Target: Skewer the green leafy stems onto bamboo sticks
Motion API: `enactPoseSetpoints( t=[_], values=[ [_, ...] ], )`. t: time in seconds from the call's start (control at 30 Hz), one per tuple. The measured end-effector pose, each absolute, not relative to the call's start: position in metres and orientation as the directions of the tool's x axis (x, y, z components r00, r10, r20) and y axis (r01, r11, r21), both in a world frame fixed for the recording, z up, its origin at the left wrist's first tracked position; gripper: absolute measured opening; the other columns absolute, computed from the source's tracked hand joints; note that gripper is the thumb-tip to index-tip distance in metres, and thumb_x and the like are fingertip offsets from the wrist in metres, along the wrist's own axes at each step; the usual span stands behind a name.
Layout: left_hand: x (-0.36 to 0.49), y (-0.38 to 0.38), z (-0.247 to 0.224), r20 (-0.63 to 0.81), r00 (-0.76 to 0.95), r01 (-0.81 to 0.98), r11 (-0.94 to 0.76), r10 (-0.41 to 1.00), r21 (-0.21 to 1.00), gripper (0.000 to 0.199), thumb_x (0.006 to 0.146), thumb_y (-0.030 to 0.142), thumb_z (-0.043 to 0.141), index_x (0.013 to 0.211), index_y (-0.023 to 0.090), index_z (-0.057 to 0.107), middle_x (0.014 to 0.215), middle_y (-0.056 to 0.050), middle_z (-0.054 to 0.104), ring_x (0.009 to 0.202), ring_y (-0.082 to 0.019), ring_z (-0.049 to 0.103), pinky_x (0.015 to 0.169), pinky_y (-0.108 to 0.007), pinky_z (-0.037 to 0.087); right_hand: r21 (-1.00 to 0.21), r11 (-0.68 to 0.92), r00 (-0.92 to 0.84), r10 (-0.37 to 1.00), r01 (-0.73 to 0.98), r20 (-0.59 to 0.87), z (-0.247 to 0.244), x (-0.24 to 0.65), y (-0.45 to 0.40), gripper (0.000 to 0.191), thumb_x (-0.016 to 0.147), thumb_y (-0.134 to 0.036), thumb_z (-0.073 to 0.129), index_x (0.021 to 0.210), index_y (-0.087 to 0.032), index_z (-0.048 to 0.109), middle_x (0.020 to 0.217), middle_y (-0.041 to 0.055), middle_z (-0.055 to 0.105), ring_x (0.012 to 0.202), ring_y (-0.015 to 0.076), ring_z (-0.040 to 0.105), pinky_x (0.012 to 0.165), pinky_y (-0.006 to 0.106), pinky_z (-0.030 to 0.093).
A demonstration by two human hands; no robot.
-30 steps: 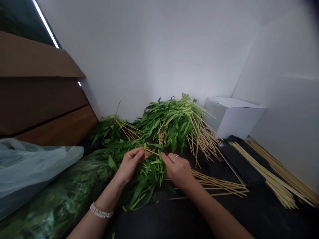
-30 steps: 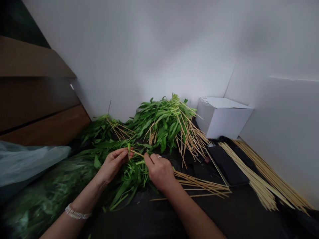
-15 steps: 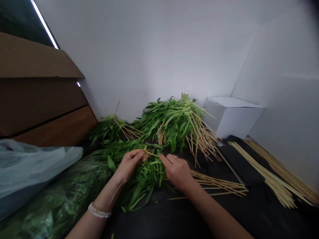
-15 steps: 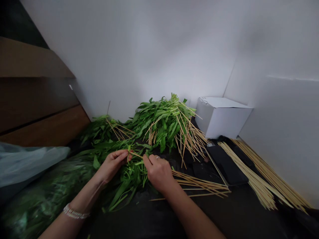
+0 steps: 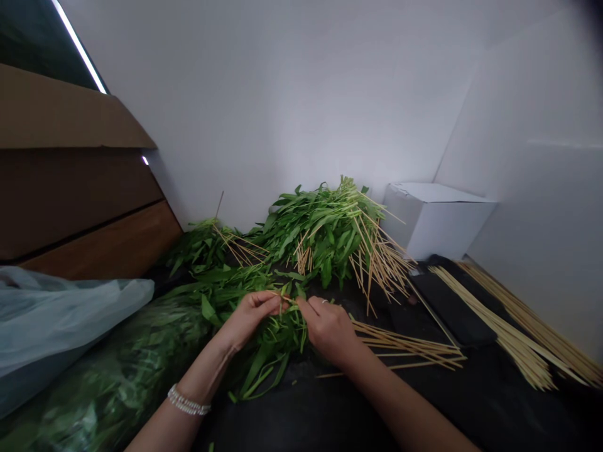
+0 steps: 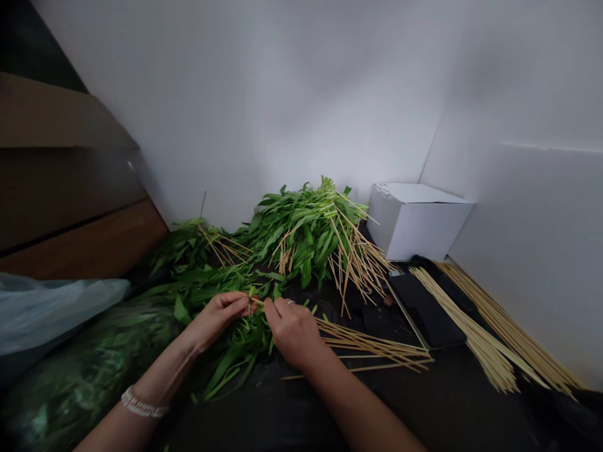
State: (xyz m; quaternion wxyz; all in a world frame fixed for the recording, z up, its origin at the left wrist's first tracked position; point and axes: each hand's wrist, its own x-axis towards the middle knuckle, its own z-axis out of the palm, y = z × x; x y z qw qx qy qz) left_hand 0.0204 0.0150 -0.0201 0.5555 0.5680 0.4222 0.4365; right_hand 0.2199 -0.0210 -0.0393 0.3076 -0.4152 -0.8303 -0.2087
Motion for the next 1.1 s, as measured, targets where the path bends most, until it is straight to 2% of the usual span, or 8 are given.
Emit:
enactPoseSetpoints(
  t=[0.27, 0.4, 0.47, 0.57, 0.63, 0.73, 0.87, 1.1],
  values=[
    [0.029, 0.011, -0.021, 0.059, 0.292, 0.124, -0.1, 0.954, 0.987, 0.029, 0.07, 0.044, 0.075, 0.075, 0.015, 0.076, 0.071, -0.005, 0.072, 0.064, -0.015, 0.059, 0.065, -0.025, 0.046, 0.044, 0.578, -0.453, 0.587, 0.815, 0.671, -0.044, 0.214, -0.02, 0.018, 0.092, -0.011, 0.045, 0.103, -0.015, 0.059, 0.079, 0.002, 0.06, 0.067, 0.0148, 0.055, 0.06, 0.026, 0.038],
    [0.027, 0.013, -0.02, 0.192, 0.321, 0.254, -0.28, 0.927, 0.926, 0.036, 0.085, 0.047, 0.058, 0.084, 0.016, 0.076, 0.077, -0.005, 0.073, 0.072, -0.018, 0.063, 0.071, -0.027, 0.048, 0.036, 0.568, -0.383, 0.505, 0.822, 0.774, -0.037, 0.22, -0.016, 0.024, 0.094, -0.009, 0.037, 0.1, -0.015, 0.059, 0.074, 0.0021, 0.058, 0.064, 0.0152, 0.052, 0.059, 0.027, 0.035],
    [0.024, 0.014, -0.021, 0.26, 0.304, 0.38, -0.367, 0.917, 0.849, 0.036, 0.089, 0.043, 0.052, 0.098, 0.017, 0.075, 0.089, -0.006, 0.075, 0.083, -0.021, 0.066, 0.079, -0.029, 0.048, 0.011, 0.544, -0.303, 0.451, 0.839, 0.839, -0.032, 0.226, -0.014, 0.025, 0.096, -0.01, 0.034, 0.097, -0.015, 0.059, 0.071, 0.0022, 0.058, 0.063, 0.0149, 0.052, 0.06, 0.026, 0.035],
    [0.021, 0.015, -0.022, 0.336, 0.337, 0.599, -0.476, 0.879, 0.644, 0.031, 0.091, 0.037, 0.051, 0.107, 0.021, 0.072, 0.103, -0.006, 0.074, 0.097, -0.023, 0.066, 0.087, -0.032, 0.046, -0.059, 0.501, -0.159, 0.381, 0.864, 0.911, -0.025, 0.235, -0.012, 0.024, 0.097, -0.012, 0.034, 0.096, -0.014, 0.058, 0.071, 0.003, 0.06, 0.065, 0.0145, 0.054, 0.062, 0.026, 0.035],
    [0.021, 0.014, -0.023, 0.321, 0.402, 0.686, -0.515, 0.857, 0.514, 0.028, 0.091, 0.035, 0.052, 0.104, 0.023, 0.073, 0.103, -0.006, 0.074, 0.096, -0.023, 0.066, 0.085, -0.031, 0.047, -0.086, 0.488, -0.106, 0.352, 0.868, 0.93, -0.022, 0.238, -0.012, 0.022, 0.097, -0.013, 0.036, 0.096, -0.014, 0.058, 0.072, 0.0036, 0.062, 0.065, 0.0144, 0.055, 0.062, 0.026, 0.036],
    [0.022, 0.011, -0.022, 0.282, 0.454, 0.734, -0.535, 0.845, 0.419, 0.026, 0.09, 0.036, 0.053, 0.097, 0.023, 0.074, 0.096, -0.005, 0.074, 0.09, -0.022, 0.067, 0.079, -0.03, 0.048, -0.069, 0.509, -0.116, 0.324, 0.858, 0.939, -0.02, 0.239, -0.012, 0.022, 0.096, -0.013, 0.037, 0.096, -0.014, 0.058, 0.074, 0.0048, 0.063, 0.065, 0.0141, 0.057, 0.061, 0.026, 0.037],
    [0.019, 0.012, -0.017, 0.28, 0.487, 0.715, -0.562, 0.827, 0.417, 0.028, 0.092, 0.036, 0.049, 0.092, 0.023, 0.074, 0.094, -0.005, 0.073, 0.089, -0.02, 0.065, 0.08, -0.028, 0.046, -0.055, 0.539, -0.129, 0.298, 0.84, 0.946, -0.019, 0.239, -0.013, 0.02, 0.095, -0.012, 0.038, 0.1, -0.013, 0.057, 0.076, 0.0052, 0.065, 0.066, 0.0141, 0.06, 0.062, 0.025, 0.041],
    [0.007, 0.017, -0.017, 0.213, 0.548, 0.607, -0.559, 0.809, 0.565, 0.022, 0.085, 0.035, 0.058, 0.093, 0.024, 0.076, 0.092, -0.005, 0.073, 0.084, -0.021, 0.066, 0.075, -0.027, 0.046, -0.108, 0.546, -0.031, 0.24, 0.831, 0.97, -0.019, 0.245, -0.014, 0.018, 0.094, -0.012, 0.041, 0.106, -0.016, 0.054, 0.08, 0.0052, 0.067, 0.07, 0.0142, 0.063, 0.067, 0.025, 0.045]
  ],
)
